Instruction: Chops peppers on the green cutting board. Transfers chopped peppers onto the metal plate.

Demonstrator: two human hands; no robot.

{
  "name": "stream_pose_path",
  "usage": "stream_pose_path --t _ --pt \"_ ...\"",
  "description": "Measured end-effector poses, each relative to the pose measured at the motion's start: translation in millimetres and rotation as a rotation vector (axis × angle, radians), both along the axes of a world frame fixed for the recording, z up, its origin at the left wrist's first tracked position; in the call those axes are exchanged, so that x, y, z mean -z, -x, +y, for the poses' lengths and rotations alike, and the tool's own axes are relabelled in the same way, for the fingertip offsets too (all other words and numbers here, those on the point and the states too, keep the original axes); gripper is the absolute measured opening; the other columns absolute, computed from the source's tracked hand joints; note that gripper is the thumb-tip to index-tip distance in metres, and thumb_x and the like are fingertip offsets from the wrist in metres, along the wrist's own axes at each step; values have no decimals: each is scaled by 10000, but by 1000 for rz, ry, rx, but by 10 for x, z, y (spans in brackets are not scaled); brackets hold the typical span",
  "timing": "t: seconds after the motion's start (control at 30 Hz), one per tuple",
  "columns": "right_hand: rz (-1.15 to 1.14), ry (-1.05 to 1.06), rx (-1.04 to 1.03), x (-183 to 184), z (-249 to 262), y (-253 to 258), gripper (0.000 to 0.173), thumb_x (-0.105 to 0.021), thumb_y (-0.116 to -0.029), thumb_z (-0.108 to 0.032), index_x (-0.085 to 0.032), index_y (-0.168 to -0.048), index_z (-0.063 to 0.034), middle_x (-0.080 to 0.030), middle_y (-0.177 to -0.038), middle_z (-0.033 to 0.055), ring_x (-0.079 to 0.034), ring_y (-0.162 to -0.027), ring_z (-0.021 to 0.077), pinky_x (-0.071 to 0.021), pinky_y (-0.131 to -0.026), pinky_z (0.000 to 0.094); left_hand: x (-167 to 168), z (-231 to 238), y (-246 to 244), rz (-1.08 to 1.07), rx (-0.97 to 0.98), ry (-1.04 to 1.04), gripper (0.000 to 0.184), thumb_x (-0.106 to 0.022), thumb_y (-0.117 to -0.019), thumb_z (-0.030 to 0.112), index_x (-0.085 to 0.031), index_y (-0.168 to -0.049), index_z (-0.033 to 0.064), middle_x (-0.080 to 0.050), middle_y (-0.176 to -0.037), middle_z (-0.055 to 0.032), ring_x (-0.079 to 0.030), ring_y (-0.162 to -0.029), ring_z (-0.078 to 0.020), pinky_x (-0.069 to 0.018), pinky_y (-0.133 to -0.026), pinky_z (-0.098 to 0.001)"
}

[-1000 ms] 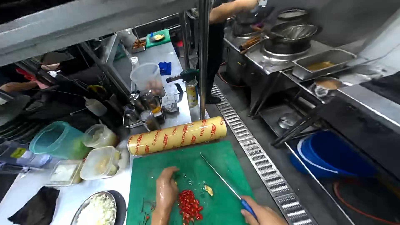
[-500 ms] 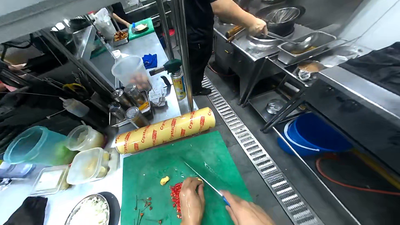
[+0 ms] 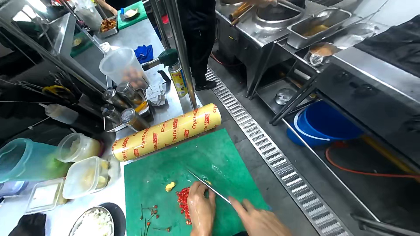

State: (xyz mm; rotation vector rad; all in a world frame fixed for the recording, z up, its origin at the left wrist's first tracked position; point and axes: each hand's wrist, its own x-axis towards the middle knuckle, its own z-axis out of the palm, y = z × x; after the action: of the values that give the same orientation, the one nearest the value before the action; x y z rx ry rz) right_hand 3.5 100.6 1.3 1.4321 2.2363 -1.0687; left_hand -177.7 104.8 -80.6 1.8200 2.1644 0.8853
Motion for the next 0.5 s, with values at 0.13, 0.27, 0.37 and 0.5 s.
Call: stream_pose_path --t 0.13,0.27,0.37,0.5 --pt "-66 121 -10 82 161 175 626 -440 -1035 -26 -286 -1623 -176 -588 -1292 278 -704 -923 440 -583 -796 554 9 5 -11 -10 -4 -2 42 -789 -753 100 -754 -757 77 -739 -884 -54 -727 -820 -160 -618 -733 -303" --pt "-47 140 8 115 276 274 573 -412 -1067 -84 -291 -1617 -190 -583 -1327 264 -694 -983 453 -575 -830 573 -31 -10 -7 -35 -5 24 49 -804 -753 83 -766 -782 73 -747 -899 -60 -732 -818 -145 -624 -734 -306" --pt "19 64 17 22 144 178 563 -454 -1044 -68 -355 -1590 -162 -619 -1236 262 -711 -872 428 -590 -753 548 -55 8 -12 -13 -17 13 76 -816 -714 82 -747 -741 66 -732 -841 -58 -722 -769 -156 -613 -687 -322" --pt "0 92 20 138 151 203 583 -432 -1045 -54 -325 -1603 -184 -609 -1252 255 -711 -894 420 -592 -771 538 -16 -17 -14 -31 -27 -5 58 -804 -735 98 -750 -740 79 -733 -847 -46 -715 -760 -120 -610 -683 -275"
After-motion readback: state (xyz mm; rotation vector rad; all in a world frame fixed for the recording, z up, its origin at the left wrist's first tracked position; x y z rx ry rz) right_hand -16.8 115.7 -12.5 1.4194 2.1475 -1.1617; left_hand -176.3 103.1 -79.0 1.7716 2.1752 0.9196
